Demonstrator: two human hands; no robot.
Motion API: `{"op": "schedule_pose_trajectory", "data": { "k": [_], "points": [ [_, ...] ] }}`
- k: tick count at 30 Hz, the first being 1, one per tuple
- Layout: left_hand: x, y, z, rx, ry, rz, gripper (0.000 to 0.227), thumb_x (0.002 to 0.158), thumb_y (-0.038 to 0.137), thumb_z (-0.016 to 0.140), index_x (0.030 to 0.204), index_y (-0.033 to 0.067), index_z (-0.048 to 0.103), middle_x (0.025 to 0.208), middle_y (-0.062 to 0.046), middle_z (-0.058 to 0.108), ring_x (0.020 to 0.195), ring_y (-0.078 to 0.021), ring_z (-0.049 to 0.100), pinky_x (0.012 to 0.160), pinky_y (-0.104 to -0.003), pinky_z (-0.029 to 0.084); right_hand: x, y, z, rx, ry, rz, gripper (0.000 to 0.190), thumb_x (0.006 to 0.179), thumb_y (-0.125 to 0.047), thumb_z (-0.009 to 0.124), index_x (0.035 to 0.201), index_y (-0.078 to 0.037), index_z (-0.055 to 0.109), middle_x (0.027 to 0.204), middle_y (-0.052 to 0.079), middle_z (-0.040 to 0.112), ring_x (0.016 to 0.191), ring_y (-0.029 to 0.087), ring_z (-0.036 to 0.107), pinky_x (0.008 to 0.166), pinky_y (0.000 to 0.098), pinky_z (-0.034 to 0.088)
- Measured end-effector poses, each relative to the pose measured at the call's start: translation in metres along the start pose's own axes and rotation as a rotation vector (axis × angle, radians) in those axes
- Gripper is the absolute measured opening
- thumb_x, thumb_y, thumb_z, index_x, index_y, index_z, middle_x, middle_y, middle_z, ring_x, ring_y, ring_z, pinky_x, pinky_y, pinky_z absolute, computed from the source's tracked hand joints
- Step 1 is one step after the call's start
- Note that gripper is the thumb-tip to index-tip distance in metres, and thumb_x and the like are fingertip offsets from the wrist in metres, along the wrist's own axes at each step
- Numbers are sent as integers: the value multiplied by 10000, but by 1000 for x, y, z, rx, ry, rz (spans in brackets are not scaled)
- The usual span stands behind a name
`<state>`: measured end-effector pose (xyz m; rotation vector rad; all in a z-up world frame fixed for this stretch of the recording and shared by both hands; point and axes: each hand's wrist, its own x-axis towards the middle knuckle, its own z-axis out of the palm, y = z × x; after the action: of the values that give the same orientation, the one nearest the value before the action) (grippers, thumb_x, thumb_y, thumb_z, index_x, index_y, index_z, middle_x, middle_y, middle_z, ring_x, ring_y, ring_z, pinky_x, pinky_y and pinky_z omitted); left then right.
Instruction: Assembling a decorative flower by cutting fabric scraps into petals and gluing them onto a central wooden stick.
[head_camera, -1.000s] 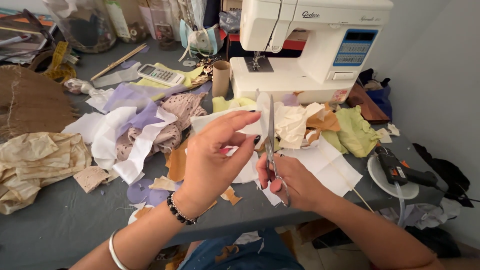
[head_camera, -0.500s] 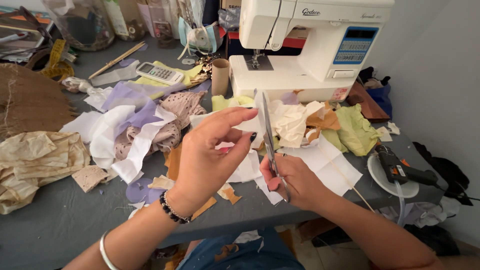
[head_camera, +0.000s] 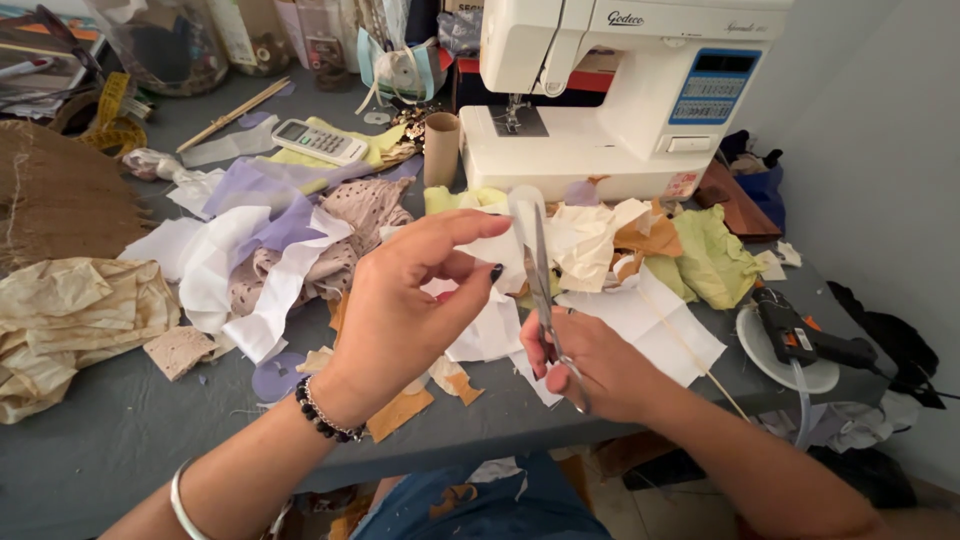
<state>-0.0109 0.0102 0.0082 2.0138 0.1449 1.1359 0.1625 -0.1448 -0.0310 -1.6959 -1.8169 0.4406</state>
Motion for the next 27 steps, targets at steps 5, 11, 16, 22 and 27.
{"op": "schedule_pose_trajectory", "data": {
  "k": [5,11,16,22,27],
  "points": [
    [-2,1,-12,-30,21,18,338,904,-14,666,1198,145,716,1193,-45,748,780,-53,698,815,-226,623,-18,35,-14,-124,-126,146,765,823,-871,202,851,-200,569,790,-36,635,684,98,629,632,219,526],
    [-10,-3,-15,-42,13,-38,263,928,7,703,1165,118,727,871,12,681,738,-69,618,718,-213,579,-12,39,-41,-473,-152,700,351,813,-578,788,852,-255,656,769,-115,721,677,39,634,633,203,504],
    [-14,-6,-5,-55,-4,-140,214,908,19,717,1083,140,734,1055,28,755,699,-38,648,593,-195,496,-12,54,-43,-548,-109,688,466,821,-660,758,839,-247,543,706,-122,619,672,77,608,650,280,424],
    [-3,-4,-8,-151,-87,-149,229,964,27,706,1170,125,721,743,58,628,567,-22,404,502,-170,349,-34,43,-31,40,-86,-12,744,860,-901,232,889,-207,499,817,-40,558,694,105,539,669,269,477],
    [14,11,-24,-18,-233,-84,328,951,-12,591,1211,143,715,925,8,728,554,-27,484,528,-189,480,-46,23,-22,-20,-255,131,868,709,-992,241,852,-200,566,830,-35,596,670,137,531,655,293,436]
  ]
}}
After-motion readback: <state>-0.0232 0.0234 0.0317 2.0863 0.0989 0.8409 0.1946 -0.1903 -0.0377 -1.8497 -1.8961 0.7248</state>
